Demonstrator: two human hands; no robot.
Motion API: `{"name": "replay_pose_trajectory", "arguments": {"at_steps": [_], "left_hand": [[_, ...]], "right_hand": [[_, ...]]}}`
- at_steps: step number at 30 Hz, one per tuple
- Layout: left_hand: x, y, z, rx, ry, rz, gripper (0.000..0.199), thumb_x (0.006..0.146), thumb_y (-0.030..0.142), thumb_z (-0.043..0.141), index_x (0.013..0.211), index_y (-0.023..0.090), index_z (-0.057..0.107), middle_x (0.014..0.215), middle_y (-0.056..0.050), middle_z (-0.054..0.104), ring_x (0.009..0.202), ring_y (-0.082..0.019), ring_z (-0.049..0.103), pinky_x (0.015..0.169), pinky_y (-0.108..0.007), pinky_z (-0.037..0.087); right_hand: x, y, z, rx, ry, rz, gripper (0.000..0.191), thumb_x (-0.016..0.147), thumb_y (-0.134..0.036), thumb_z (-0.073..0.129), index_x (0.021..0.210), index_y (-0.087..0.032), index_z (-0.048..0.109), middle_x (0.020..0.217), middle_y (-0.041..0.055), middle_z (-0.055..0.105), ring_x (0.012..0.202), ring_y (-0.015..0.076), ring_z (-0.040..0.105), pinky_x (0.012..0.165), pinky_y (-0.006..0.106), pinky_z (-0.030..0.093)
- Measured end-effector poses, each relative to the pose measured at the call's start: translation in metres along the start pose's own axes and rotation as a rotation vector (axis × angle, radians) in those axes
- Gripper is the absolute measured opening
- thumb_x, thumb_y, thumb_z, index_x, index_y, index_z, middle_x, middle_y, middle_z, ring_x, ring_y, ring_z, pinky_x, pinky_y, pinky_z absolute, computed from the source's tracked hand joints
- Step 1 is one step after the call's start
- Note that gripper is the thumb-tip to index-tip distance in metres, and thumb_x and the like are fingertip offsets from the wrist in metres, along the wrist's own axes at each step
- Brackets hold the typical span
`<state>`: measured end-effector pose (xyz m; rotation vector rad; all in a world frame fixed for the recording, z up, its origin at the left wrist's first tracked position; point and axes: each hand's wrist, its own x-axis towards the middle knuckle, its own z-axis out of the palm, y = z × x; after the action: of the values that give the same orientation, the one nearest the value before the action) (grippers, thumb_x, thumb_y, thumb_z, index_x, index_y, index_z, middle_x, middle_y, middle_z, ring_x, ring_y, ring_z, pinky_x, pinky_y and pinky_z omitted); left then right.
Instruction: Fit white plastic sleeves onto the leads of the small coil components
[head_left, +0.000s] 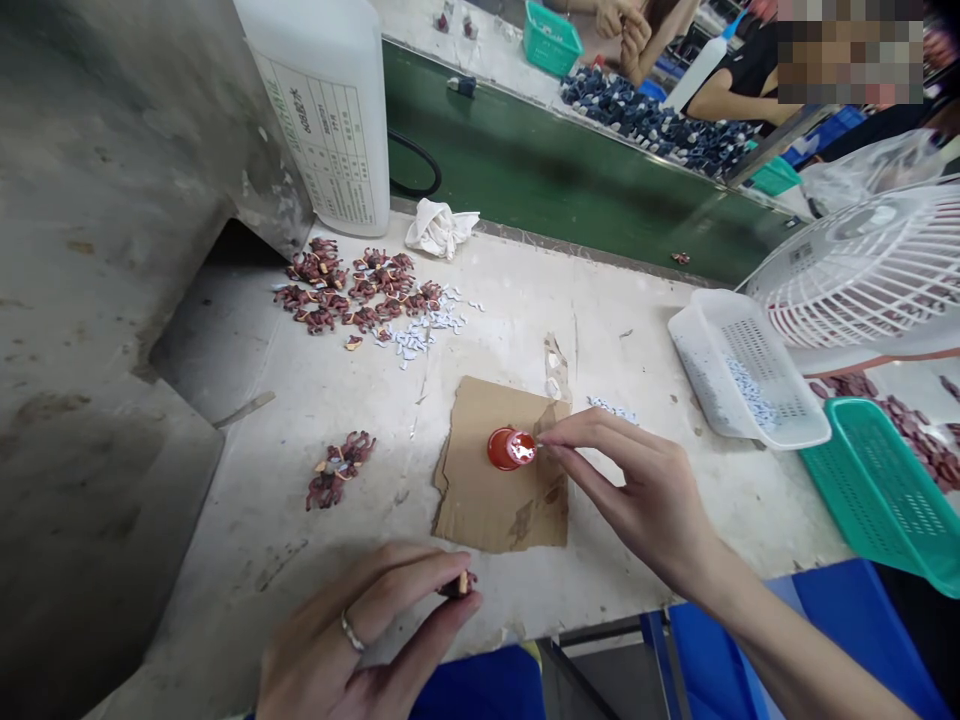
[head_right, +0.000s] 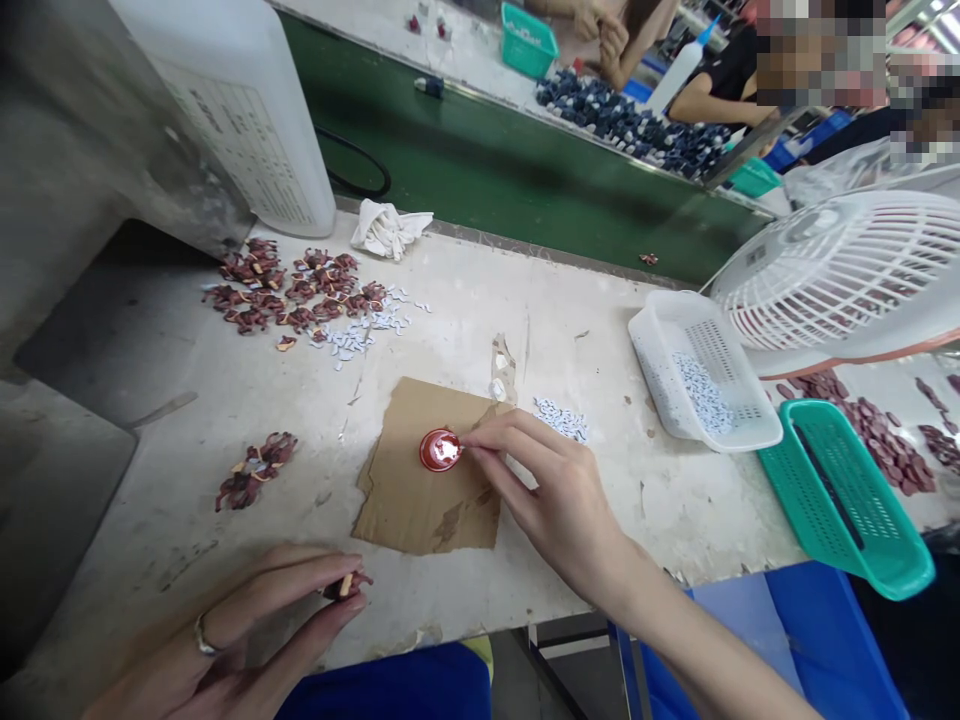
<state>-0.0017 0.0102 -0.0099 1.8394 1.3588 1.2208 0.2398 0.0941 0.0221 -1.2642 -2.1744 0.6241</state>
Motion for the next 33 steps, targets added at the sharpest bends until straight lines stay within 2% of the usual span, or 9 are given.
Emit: {"name": "replay_pose_trajectory", "arguments": {"at_steps": [4,7,10,15,18,23,28,33], "left_hand": [[0.001,0.002,0.000,0.020,0.025,-0.054,0.012,0.097,0.024,0.063,0.109,0.026,0.064,0.103,0.012,0.074,0.089,0.003,0.070,0.095,0.002,0.047],[0.001,-0.002,-0.002,0.098,0.014,0.012,0.014,0.097,0.032,0.064,0.110,0.027,0.064,0.100,0.014,0.076,0.083,0.004,0.071,0.093,0.004,0.046],[0.000,-0.006,-0.004,0.151,0.024,-0.002,0.014,0.098,0.035,0.063,0.110,0.029,0.066,0.098,0.017,0.076,0.080,0.005,0.072,0.091,0.006,0.046],[0.002,-0.002,-0.002,0.127,0.034,0.035,0.016,0.096,0.027,0.065,0.112,0.028,0.068,0.107,0.014,0.076,0.089,0.002,0.073,0.096,0.002,0.047],[0.005,0.002,0.002,0.074,0.032,-0.024,0.015,0.095,0.022,0.066,0.108,0.028,0.068,0.105,0.014,0.074,0.091,0.004,0.071,0.100,0.001,0.046],[0.008,0.005,0.008,0.054,0.045,-0.002,0.020,0.094,0.019,0.067,0.113,0.026,0.067,0.106,0.013,0.074,0.090,0.004,0.070,0.097,0.001,0.047],[0.015,0.009,0.013,0.057,0.032,0.048,0.024,0.091,0.013,0.069,0.111,0.025,0.066,0.105,0.012,0.074,0.092,0.004,0.069,0.102,0.001,0.044],[0.020,0.011,0.017,0.049,0.007,0.094,0.022,0.092,0.014,0.068,0.112,0.023,0.065,0.105,0.010,0.074,0.094,0.003,0.070,0.102,0.000,0.045]], "right_hand": [[-0.001,-0.001,0.001,-0.004,0.022,-0.001,0.015,0.096,-0.009,0.066,0.105,-0.020,0.070,0.097,0.0014,0.073,0.087,0.0124,0.069,0.077,0.025,0.054],[-0.002,0.000,0.002,-0.008,0.004,-0.001,0.014,0.097,-0.009,0.065,0.104,-0.020,0.070,0.097,0.0019,0.073,0.087,0.0127,0.069,0.076,0.025,0.055],[-0.002,0.001,0.003,-0.010,0.006,-0.016,0.017,0.097,-0.009,0.065,0.107,-0.021,0.070,0.100,0.0029,0.073,0.089,0.0138,0.069,0.077,0.027,0.056],[-0.002,0.002,0.003,-0.006,0.019,-0.016,0.017,0.097,-0.008,0.064,0.106,-0.021,0.070,0.099,0.0039,0.073,0.089,0.0156,0.069,0.077,0.030,0.057],[-0.003,0.003,0.004,0.009,0.053,-0.015,0.019,0.095,-0.006,0.065,0.105,-0.021,0.071,0.097,0.0034,0.074,0.088,0.0162,0.070,0.077,0.031,0.057],[-0.013,-0.012,0.007,0.171,0.159,-0.014,0.027,0.090,0.001,0.067,0.104,-0.022,0.073,0.096,0.0023,0.076,0.091,0.0157,0.071,0.079,0.030,0.059],[-0.025,-0.037,0.012,0.404,0.106,-0.024,0.031,0.087,0.004,0.066,0.107,-0.018,0.075,0.098,0.0054,0.077,0.092,0.0162,0.074,0.076,0.027,0.063],[-0.026,-0.042,0.018,0.481,0.118,-0.028,0.028,0.087,0.004,0.067,0.105,-0.015,0.076,0.098,0.0080,0.077,0.093,0.0172,0.076,0.078,0.026,0.065]]}}
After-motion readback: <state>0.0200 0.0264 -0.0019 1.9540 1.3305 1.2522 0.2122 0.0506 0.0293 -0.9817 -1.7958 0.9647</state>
